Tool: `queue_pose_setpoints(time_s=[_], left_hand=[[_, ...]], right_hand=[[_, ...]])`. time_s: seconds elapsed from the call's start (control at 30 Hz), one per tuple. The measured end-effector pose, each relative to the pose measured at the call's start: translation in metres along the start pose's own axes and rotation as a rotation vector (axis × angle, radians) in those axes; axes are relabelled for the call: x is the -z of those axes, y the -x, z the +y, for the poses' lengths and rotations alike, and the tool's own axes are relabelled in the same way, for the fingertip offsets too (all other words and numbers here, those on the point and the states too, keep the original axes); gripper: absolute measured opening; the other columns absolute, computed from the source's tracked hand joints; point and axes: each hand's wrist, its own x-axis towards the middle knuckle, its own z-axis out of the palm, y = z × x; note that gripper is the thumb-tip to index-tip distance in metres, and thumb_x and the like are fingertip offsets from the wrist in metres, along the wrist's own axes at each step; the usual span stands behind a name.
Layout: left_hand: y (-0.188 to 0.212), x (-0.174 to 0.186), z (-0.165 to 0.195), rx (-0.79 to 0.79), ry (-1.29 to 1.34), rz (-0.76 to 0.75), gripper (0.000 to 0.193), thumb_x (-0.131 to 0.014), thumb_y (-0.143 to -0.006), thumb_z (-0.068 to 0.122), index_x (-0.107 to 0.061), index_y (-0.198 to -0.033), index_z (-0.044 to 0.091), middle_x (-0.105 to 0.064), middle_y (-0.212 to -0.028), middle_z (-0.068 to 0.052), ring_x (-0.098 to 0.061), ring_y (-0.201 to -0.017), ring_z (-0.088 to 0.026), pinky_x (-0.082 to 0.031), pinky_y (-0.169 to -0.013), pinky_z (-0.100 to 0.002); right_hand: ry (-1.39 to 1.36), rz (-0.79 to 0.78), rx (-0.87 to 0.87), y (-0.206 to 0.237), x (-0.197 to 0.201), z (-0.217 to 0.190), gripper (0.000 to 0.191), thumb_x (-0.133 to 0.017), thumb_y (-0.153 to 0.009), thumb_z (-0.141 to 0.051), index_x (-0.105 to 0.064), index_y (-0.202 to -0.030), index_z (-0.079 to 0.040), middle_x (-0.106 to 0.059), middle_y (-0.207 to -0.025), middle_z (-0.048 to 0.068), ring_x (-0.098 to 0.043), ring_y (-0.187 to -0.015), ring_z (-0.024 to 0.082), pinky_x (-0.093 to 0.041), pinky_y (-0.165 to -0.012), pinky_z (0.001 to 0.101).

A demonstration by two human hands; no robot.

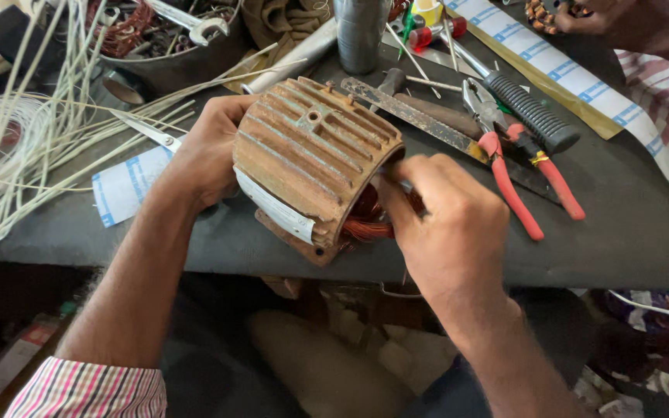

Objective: The person works on a disassembled electric motor stator, inserting and adjusting copper windings with a small tool and a hammer. They briefly open a drawer and handle paper currency before returning to the motor repair.

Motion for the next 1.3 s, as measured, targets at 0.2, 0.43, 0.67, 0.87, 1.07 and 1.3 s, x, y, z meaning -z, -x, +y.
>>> queue_pose_setpoints(time_s=[0.2, 0.43, 0.67, 0.87, 1.07, 1.3], left_hand=[[-0.002, 0.0, -0.005, -0.002, -0.005, 0.019, 0.027, -0.074, -0.094, 0.009, -0.073, -0.119, -0.002, -0.077, -0.104, -0.006, -0.069, -0.084, -0.008, -0.06, -0.074, -0.025], [-0.001, 0.004, -0.019, -0.021, 0.033, 0.049, 0.021, -0.075, -0.096, 0.009, -0.073, -0.113, -0.003, -0.076, -0.101, -0.008, -0.071, -0.082, -0.01, -0.063, -0.072, -0.027], [0.003, 0.007, -0.026, -0.055, 0.131, 0.006, 0.02, -0.074, -0.099, 0.007, -0.071, -0.116, -0.003, -0.076, -0.103, -0.011, -0.074, -0.083, -0.016, -0.065, -0.073, -0.032], [0.008, 0.004, -0.024, -0.056, 0.1, 0.032, 0.021, -0.074, -0.102, 0.007, -0.07, -0.12, -0.003, -0.075, -0.107, -0.013, -0.075, -0.087, -0.018, -0.065, -0.074, -0.032], [0.005, 0.0, -0.01, -0.003, 0.108, 0.036, 0.02, -0.073, -0.1, 0.009, -0.071, -0.115, -0.003, -0.075, -0.103, -0.01, -0.073, -0.083, -0.014, -0.063, -0.072, -0.03], [-0.003, 0.008, 0.011, -0.022, -0.35, -0.037, 0.024, -0.078, -0.094, 0.013, -0.074, -0.111, -0.003, -0.075, -0.098, -0.006, -0.065, -0.079, -0.006, -0.057, -0.07, -0.025]], right_hand=[[-0.157, 0.031, -0.208, -0.008, -0.011, -0.003, 0.031, -0.089, -0.085, -0.013, -0.063, -0.098, -0.002, -0.067, -0.096, 0.009, -0.07, -0.075, 0.018, -0.056, -0.064, 0.0341], [-0.309, -0.053, -0.186, -0.018, -0.008, 0.004, 0.054, -0.086, -0.085, -0.015, -0.058, -0.13, -0.003, -0.071, -0.117, 0.011, -0.074, -0.1, 0.019, -0.06, -0.081, 0.0309], [-0.27, -0.074, 0.02, -0.011, -0.015, 0.017, 0.04, -0.08, -0.092, -0.007, -0.061, -0.126, 0.001, -0.073, -0.116, 0.017, -0.074, -0.111, 0.029, -0.058, -0.092, 0.0348], [-0.427, -0.079, -0.035, -0.011, -0.015, 0.022, 0.036, -0.074, -0.095, -0.003, -0.059, -0.128, -0.002, -0.073, -0.119, 0.014, -0.076, -0.112, 0.024, -0.061, -0.091, 0.032], [-0.267, 0.061, 0.091, -0.007, -0.003, 0.008, 0.048, -0.081, -0.09, -0.002, -0.055, -0.131, 0.0, -0.069, -0.118, 0.019, -0.07, -0.113, 0.03, -0.058, -0.091, 0.0367], [-0.161, 0.046, 0.0, 0.005, 0.004, 0.002, 0.034, -0.083, -0.097, -0.004, -0.06, -0.122, -0.006, -0.071, -0.105, 0.008, -0.075, -0.094, 0.017, -0.06, -0.077, 0.0285]])
